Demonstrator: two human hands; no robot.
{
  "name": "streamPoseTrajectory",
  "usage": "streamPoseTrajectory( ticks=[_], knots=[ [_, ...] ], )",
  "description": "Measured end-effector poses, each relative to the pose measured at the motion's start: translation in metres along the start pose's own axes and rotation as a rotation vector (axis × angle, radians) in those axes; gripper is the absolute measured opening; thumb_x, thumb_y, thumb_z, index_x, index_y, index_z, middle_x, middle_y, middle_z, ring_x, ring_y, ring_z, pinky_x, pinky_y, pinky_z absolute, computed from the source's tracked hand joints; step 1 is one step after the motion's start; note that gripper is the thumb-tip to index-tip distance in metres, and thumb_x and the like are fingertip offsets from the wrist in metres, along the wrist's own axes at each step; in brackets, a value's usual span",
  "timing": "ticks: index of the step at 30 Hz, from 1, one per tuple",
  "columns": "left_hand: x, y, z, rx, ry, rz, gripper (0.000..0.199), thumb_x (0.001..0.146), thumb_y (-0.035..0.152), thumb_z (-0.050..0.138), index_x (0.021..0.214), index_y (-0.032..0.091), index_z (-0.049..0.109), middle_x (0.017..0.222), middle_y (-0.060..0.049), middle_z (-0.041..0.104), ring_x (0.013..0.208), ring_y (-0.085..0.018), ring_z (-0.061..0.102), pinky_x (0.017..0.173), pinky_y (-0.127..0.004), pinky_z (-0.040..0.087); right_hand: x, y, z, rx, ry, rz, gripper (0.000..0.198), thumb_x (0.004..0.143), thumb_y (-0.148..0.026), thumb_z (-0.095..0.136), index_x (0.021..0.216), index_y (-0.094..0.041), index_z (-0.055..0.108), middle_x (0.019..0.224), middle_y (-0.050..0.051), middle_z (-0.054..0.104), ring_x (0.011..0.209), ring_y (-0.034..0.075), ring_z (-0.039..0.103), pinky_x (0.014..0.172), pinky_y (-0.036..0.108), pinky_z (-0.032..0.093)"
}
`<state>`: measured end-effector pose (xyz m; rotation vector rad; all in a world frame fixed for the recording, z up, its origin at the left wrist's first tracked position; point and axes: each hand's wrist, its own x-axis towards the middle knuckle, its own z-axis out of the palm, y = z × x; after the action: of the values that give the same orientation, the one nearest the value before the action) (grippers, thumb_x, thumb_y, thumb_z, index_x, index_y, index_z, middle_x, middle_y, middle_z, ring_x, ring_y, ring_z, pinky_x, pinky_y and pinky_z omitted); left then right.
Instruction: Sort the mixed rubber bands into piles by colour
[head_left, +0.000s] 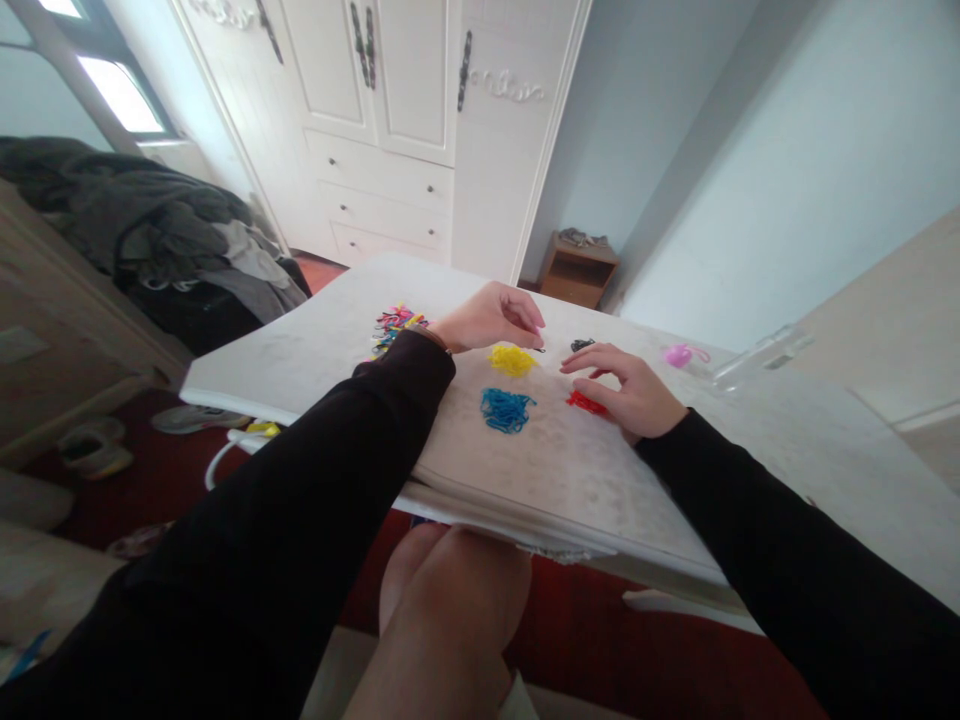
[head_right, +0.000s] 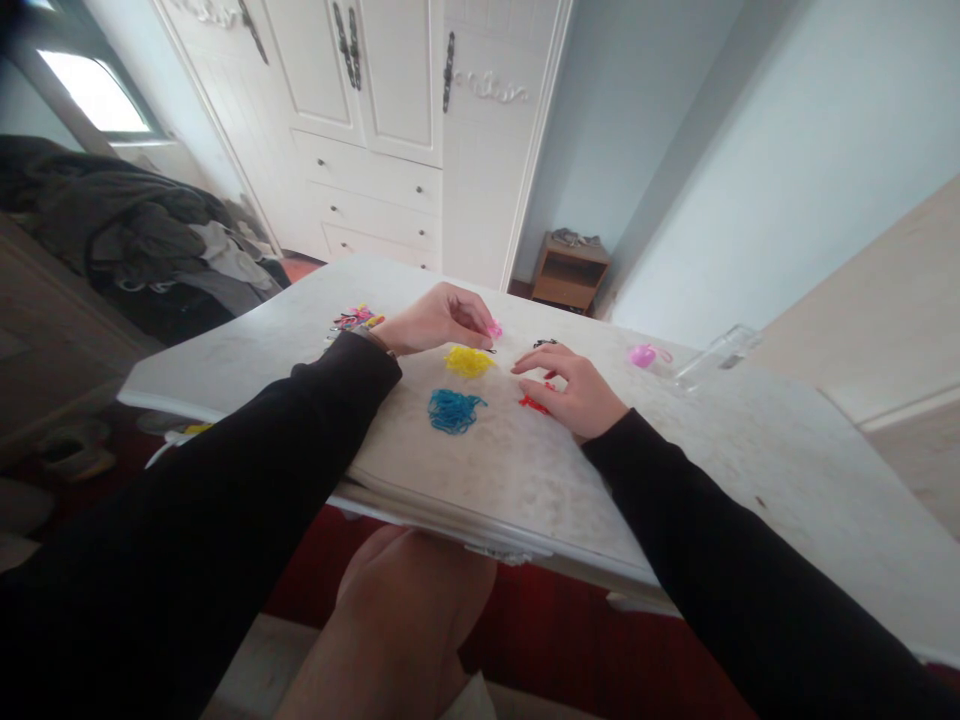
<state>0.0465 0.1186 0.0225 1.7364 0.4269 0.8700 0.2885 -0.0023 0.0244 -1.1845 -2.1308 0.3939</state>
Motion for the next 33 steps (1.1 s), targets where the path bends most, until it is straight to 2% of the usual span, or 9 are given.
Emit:
streamPoseTrajectory(
  ticks=[5, 7, 13, 24, 28, 33],
  knots=[
    [0.002, -0.005, 0.000, -0.044, -0.059, 0.025, 0.032, 0.062, 0.019, 0.098, 0.085, 0.010, 0.077, 0.079, -0.008, 0.080, 0.074, -0.018, 0.078, 0.070, -0.027, 0.062, -0.002, -0.005, 0.003, -0.037, -0.038, -0.128, 0.027, 0.094, -0.037, 0.070, 0.117, -0.029, 0.080, 0.134, 0.008, 0.075, 0.127, 0.031, 0.067, 0.112, 0.055, 0.052],
    [0.003, -0.005, 0.001, -0.061, -0.073, 0.026, 0.035, 0.061, 0.021, 0.099, 0.085, 0.010, 0.076, 0.077, -0.008, 0.079, 0.074, -0.018, 0.078, 0.070, -0.027, 0.062, -0.002, -0.007, 0.003, -0.058, -0.059, -0.162, 0.029, 0.096, -0.038, 0.069, 0.122, -0.029, 0.078, 0.140, 0.009, 0.072, 0.131, 0.031, 0.065, 0.116, 0.057, 0.049],
    [0.002, -0.002, 0.005, -0.066, -0.094, 0.032, 0.034, 0.061, 0.022, 0.099, 0.084, 0.011, 0.075, 0.078, -0.007, 0.080, 0.074, -0.018, 0.079, 0.070, -0.026, 0.063, -0.002, -0.010, 0.002, -0.095, -0.111, -0.205, 0.033, 0.099, -0.037, 0.066, 0.129, -0.028, 0.076, 0.146, 0.010, 0.069, 0.134, 0.031, 0.064, 0.117, 0.058, 0.049],
    [0.000, 0.002, 0.008, -0.037, -0.067, -0.001, 0.026, 0.064, 0.013, 0.095, 0.082, 0.010, 0.075, 0.077, -0.007, 0.079, 0.071, -0.017, 0.077, 0.068, -0.026, 0.060, -0.002, -0.009, 0.004, -0.083, -0.082, -0.190, 0.035, 0.097, -0.038, 0.067, 0.130, -0.028, 0.076, 0.136, 0.008, 0.076, 0.129, 0.031, 0.067, 0.114, 0.056, 0.051],
    [0.000, 0.004, 0.010, 0.024, -0.001, 0.003, 0.023, 0.070, 0.017, 0.094, 0.081, 0.009, 0.075, 0.074, -0.006, 0.077, 0.067, -0.015, 0.074, 0.065, -0.025, 0.059, 0.000, -0.006, 0.000, -0.087, 0.014, -0.147, 0.030, 0.095, -0.037, 0.069, 0.121, -0.027, 0.080, 0.128, 0.007, 0.079, 0.123, 0.030, 0.069, 0.111, 0.053, 0.052],
    [0.002, 0.005, 0.008, 0.024, 0.072, 0.013, 0.021, 0.080, 0.022, 0.089, 0.077, 0.010, 0.072, 0.070, -0.005, 0.074, 0.062, -0.010, 0.070, 0.065, -0.023, 0.059, 0.004, 0.011, -0.018, -0.218, 0.286, 0.120, 0.024, 0.093, -0.034, 0.063, 0.100, -0.024, 0.084, 0.111, 0.008, 0.083, 0.110, 0.029, 0.073, 0.095, 0.047, 0.057]
  ],
)
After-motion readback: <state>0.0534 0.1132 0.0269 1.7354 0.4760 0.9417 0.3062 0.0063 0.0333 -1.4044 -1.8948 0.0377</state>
